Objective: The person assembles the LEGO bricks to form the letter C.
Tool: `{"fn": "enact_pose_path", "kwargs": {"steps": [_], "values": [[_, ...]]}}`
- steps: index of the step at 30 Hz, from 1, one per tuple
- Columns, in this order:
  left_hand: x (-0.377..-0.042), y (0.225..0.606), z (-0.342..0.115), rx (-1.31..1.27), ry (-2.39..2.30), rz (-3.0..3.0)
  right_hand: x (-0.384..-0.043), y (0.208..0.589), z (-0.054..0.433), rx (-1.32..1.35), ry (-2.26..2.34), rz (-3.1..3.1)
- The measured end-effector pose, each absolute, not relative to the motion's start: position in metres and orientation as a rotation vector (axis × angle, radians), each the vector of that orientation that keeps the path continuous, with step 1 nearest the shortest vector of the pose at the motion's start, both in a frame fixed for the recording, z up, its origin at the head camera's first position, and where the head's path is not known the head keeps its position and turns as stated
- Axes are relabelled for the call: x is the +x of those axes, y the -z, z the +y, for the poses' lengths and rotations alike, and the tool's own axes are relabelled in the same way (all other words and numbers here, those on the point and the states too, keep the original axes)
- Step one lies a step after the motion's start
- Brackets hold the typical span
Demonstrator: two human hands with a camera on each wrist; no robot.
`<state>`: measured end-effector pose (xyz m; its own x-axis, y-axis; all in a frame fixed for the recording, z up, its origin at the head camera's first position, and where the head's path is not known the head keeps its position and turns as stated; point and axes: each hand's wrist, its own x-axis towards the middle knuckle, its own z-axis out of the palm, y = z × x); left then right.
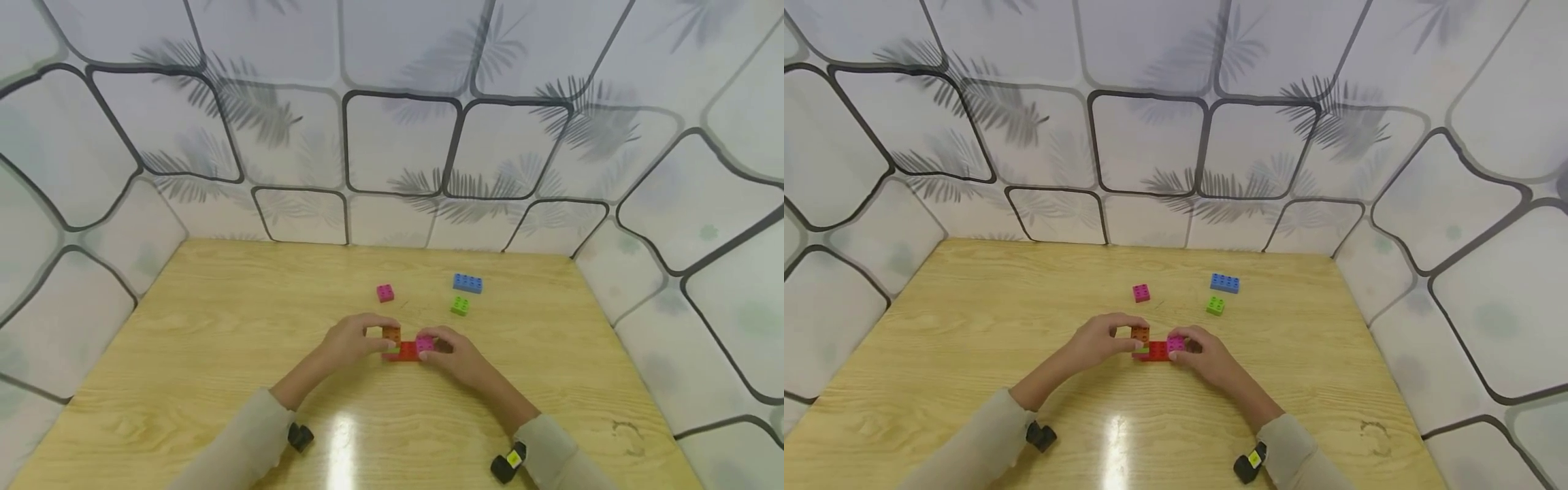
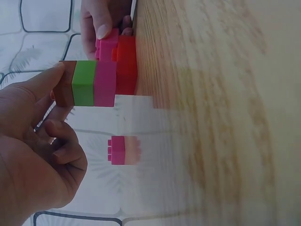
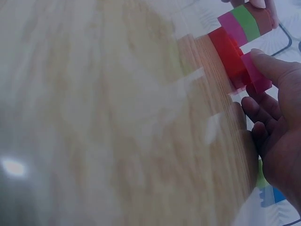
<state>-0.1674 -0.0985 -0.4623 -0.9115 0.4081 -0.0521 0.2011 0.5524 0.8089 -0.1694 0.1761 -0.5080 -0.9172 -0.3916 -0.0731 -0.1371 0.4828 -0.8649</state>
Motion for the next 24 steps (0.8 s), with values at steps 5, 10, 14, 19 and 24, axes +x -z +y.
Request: {"fn": "enact_pose_path", "kwargs": {"steps": [5,10,14,19,24], "values": [[-0.164,0.466,-0.1,0.502,-1.349,2.518,-0.169,0.507,0.174,-0.474,1.402,2.453],[-0.164,0.469,-0.099,0.496,-1.394,2.471,-0.169,0.506,0.174,-0.447,1.397,2.456],[-0.164,0.47,-0.099,0.52,-1.431,2.425,-0.17,0.507,0.176,-0.442,1.404,2.451],[-0.166,0.465,-0.098,0.567,-1.474,2.379,-0.171,0.508,0.177,-0.486,1.405,2.481],[-0.174,0.462,-0.101,0.536,-1.501,2.395,-0.17,0.508,0.177,-0.505,1.398,2.498]]}}
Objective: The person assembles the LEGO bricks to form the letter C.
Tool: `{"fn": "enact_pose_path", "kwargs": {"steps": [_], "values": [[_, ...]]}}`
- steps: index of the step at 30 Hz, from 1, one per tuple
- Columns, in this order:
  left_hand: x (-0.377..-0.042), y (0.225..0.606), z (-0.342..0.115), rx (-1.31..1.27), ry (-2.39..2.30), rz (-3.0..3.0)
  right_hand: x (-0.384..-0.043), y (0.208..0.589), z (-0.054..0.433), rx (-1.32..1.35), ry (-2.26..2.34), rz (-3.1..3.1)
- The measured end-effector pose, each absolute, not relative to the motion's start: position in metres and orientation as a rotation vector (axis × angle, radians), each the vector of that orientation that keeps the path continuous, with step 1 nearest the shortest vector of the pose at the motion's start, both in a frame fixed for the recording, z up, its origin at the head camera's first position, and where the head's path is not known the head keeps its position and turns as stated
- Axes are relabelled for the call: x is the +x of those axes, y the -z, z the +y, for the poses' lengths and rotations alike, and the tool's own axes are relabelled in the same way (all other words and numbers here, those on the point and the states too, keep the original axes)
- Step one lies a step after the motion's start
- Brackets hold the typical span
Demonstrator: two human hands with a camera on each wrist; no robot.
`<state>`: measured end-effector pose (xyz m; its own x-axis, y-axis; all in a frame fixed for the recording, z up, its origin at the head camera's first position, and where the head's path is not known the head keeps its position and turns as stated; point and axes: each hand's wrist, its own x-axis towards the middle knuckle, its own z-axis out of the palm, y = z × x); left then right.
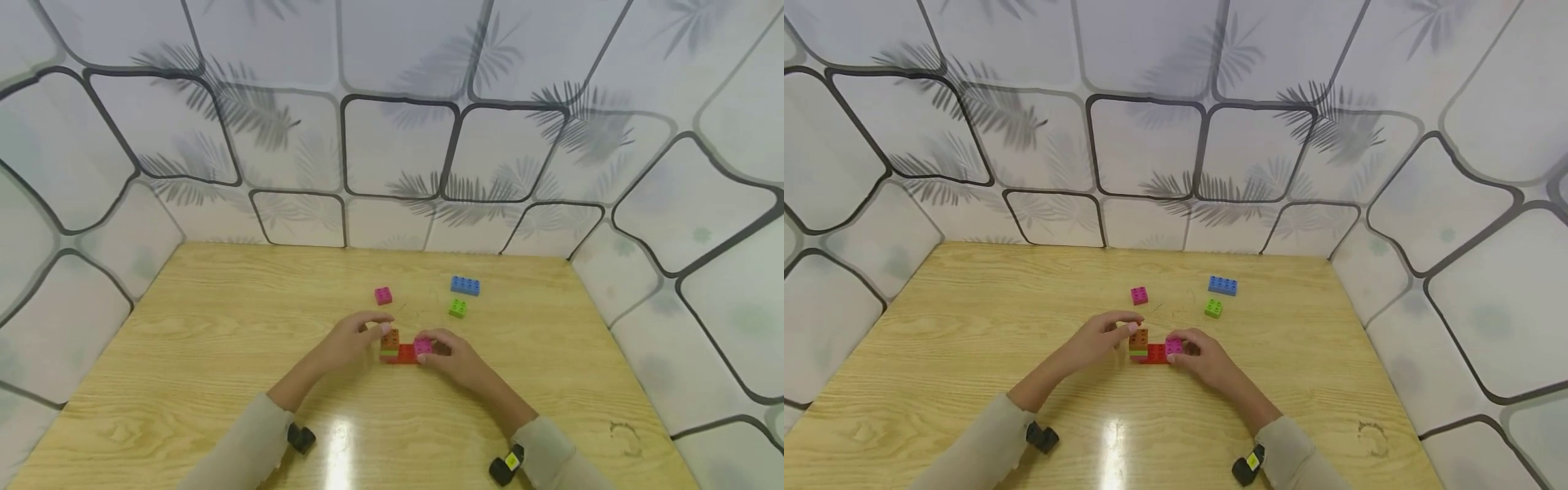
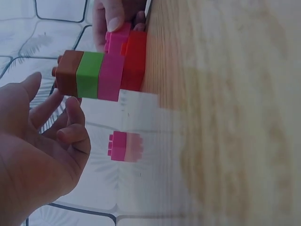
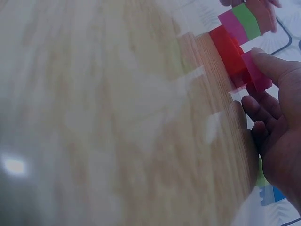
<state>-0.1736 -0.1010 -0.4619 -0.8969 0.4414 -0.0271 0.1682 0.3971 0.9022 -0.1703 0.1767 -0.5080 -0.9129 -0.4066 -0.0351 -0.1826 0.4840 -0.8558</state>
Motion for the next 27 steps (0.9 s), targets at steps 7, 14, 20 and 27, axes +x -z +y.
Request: {"fn": "enact_pose_path", "kwargs": {"steps": [7,14,20,27], "values": [[-0.198,0.468,-0.105,0.451,-1.547,2.483,-0.169,0.503,0.175,-0.506,1.416,2.493],[-0.224,0.474,-0.101,0.414,-1.539,2.536,-0.17,0.507,0.177,-0.51,1.396,2.502],[-0.241,0.479,-0.098,0.435,-1.507,2.584,-0.17,0.507,0.177,-0.499,1.389,2.495],[-0.252,0.483,-0.097,0.403,-1.438,2.62,-0.169,0.508,0.177,-0.499,1.396,2.495]]}}
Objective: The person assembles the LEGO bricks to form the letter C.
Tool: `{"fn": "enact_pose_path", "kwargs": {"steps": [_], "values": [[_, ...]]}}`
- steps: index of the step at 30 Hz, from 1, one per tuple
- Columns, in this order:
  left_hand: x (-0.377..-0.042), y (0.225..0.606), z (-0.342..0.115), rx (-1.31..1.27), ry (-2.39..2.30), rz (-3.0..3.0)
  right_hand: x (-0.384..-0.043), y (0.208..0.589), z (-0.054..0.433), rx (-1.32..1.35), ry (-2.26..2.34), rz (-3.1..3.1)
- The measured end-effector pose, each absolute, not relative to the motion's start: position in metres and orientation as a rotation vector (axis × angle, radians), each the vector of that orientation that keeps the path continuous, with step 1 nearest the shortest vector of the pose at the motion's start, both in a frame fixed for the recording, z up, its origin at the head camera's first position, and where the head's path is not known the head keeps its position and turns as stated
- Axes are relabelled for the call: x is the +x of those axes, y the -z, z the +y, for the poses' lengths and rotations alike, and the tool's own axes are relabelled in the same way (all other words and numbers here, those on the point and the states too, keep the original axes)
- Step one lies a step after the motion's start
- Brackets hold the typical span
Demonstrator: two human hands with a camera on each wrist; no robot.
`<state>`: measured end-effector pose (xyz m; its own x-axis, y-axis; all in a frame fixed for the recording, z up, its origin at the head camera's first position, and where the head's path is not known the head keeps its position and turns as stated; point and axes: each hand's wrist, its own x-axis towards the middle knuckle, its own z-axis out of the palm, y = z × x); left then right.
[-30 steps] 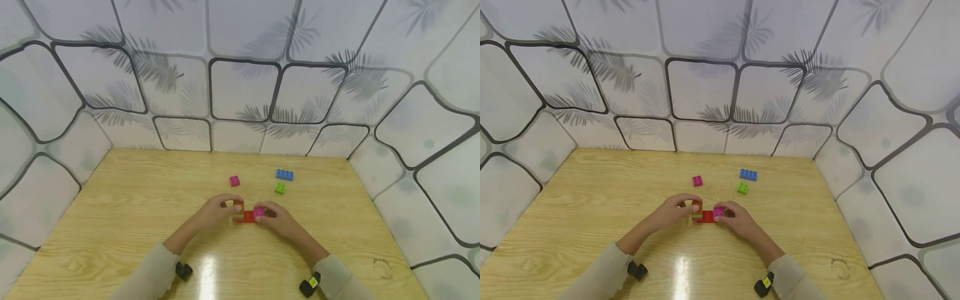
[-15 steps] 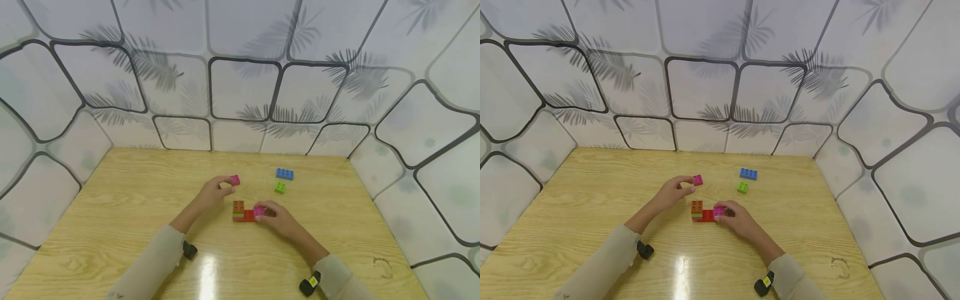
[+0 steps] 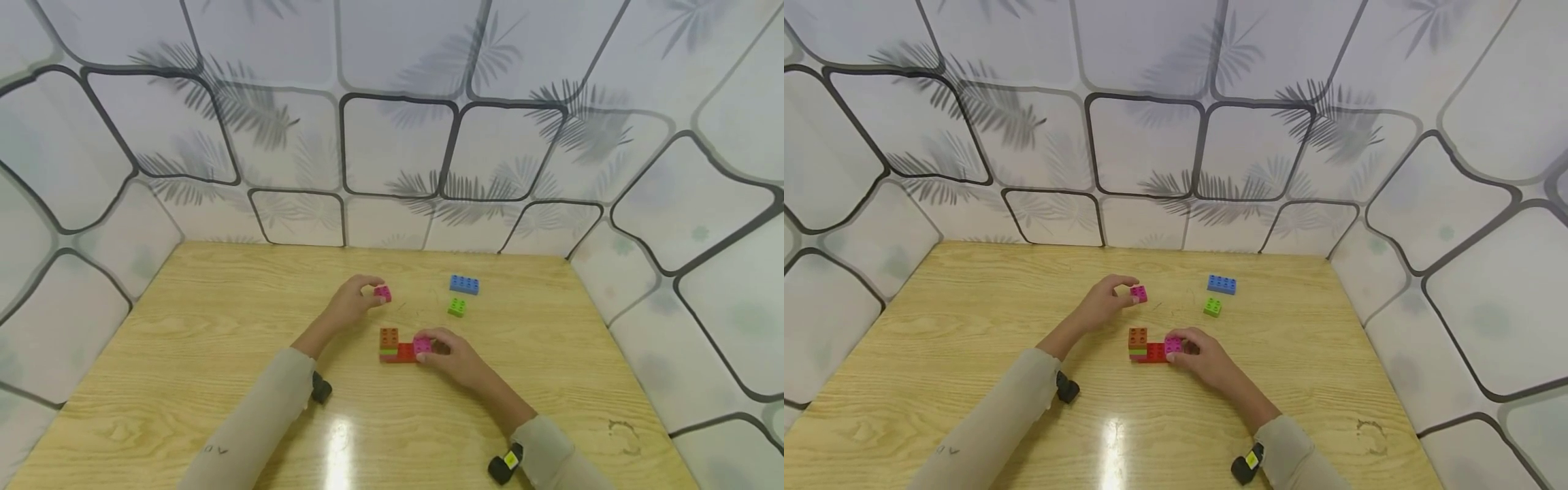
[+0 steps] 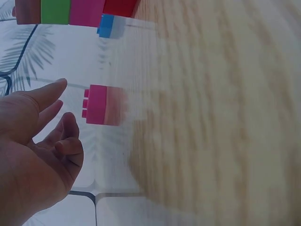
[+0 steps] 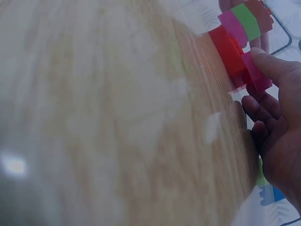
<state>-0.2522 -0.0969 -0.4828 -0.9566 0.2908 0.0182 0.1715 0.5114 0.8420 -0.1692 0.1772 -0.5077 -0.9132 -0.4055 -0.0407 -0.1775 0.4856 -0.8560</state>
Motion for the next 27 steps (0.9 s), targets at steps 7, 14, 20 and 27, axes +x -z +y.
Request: {"fn": "enact_pose_path", "kwargs": {"steps": [7,14,20,27], "values": [[-0.262,0.488,-0.095,0.418,-1.422,2.59,-0.169,0.509,0.178,-0.482,1.404,2.507],[-0.269,0.49,-0.092,0.408,-1.389,2.59,-0.168,0.507,0.177,-0.48,1.405,2.49],[-0.272,0.492,-0.09,0.422,-1.329,2.607,-0.168,0.506,0.177,-0.492,1.406,2.485],[-0.274,0.494,-0.091,0.39,-1.333,2.586,-0.169,0.506,0.177,-0.506,1.394,2.492]]}}
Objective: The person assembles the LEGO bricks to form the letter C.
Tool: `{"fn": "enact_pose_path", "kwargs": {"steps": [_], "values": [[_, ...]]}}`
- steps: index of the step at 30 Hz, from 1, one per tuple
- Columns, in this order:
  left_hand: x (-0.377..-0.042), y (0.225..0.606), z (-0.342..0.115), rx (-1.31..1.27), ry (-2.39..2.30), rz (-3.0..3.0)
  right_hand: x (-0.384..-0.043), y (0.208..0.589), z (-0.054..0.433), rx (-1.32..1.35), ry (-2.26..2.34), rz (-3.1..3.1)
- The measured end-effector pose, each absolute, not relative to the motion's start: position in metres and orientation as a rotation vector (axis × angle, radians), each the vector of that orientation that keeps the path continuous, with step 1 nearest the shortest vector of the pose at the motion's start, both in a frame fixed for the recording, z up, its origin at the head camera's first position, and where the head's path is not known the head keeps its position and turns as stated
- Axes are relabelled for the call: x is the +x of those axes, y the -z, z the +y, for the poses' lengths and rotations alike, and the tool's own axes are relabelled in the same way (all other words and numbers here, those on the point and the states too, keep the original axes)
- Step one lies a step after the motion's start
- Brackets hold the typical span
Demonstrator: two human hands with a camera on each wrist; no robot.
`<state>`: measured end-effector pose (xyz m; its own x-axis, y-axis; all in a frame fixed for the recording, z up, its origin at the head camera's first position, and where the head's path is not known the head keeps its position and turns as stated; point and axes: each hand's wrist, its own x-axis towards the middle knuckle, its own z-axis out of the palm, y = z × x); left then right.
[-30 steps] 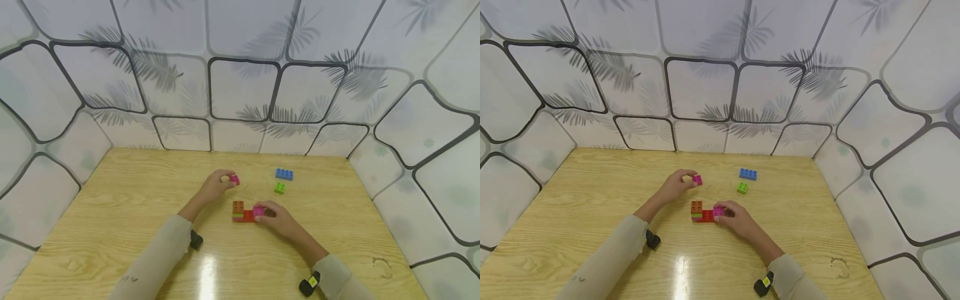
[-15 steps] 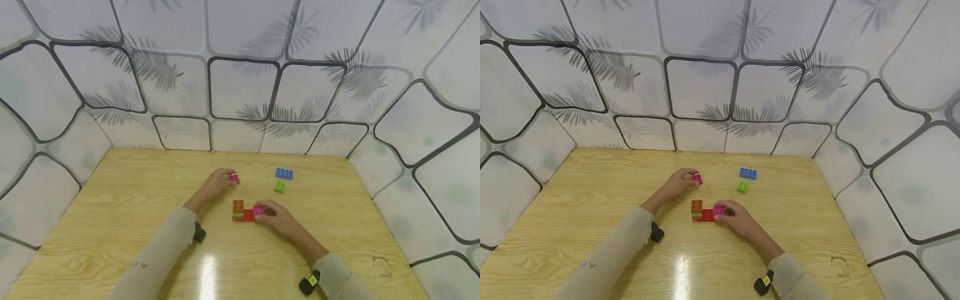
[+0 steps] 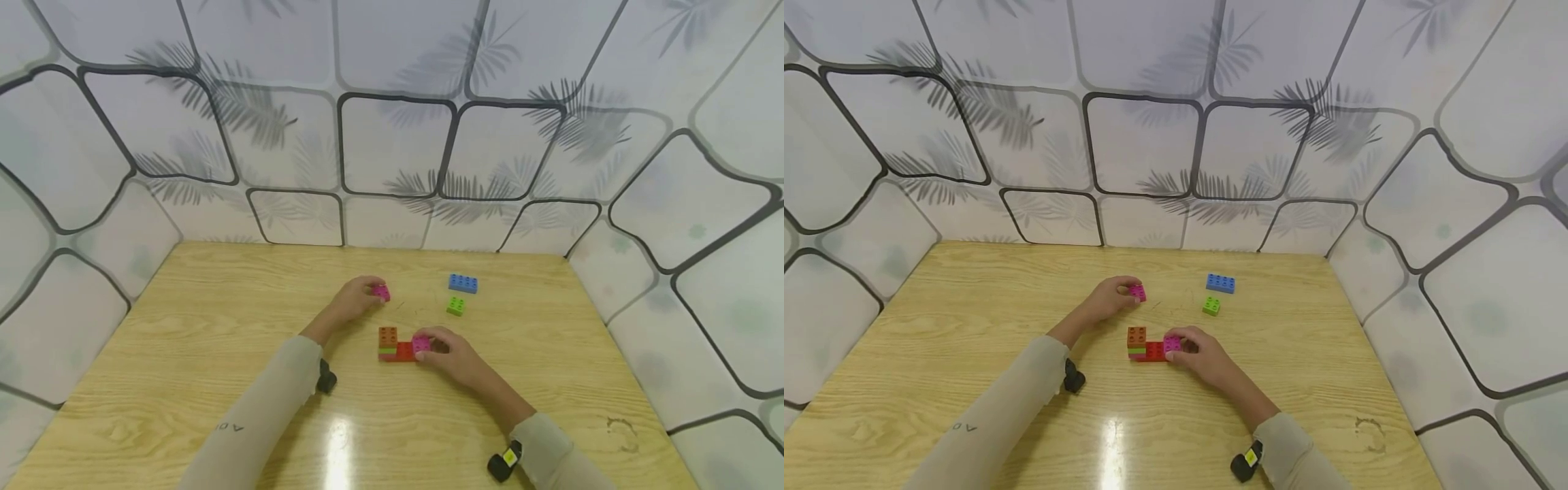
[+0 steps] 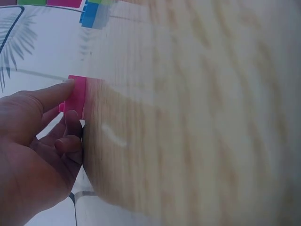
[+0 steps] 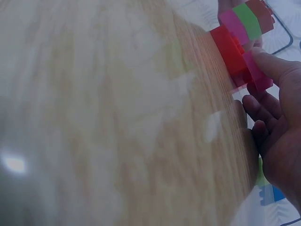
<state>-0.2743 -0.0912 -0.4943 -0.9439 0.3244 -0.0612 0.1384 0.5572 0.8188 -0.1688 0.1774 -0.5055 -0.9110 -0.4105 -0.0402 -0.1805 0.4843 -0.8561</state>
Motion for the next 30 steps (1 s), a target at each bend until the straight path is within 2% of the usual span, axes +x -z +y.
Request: {"fn": "enact_pose_path", "kwargs": {"steps": [17,25,30], "values": [[-0.263,0.491,-0.101,0.391,-1.449,2.487,-0.169,0.508,0.178,-0.489,1.427,2.473],[-0.255,0.486,-0.107,0.418,-1.464,2.466,-0.156,0.476,0.17,-0.493,1.428,2.463],[-0.248,0.48,-0.108,0.447,-1.468,2.455,-0.156,0.478,0.169,-0.483,1.432,2.467]]}}
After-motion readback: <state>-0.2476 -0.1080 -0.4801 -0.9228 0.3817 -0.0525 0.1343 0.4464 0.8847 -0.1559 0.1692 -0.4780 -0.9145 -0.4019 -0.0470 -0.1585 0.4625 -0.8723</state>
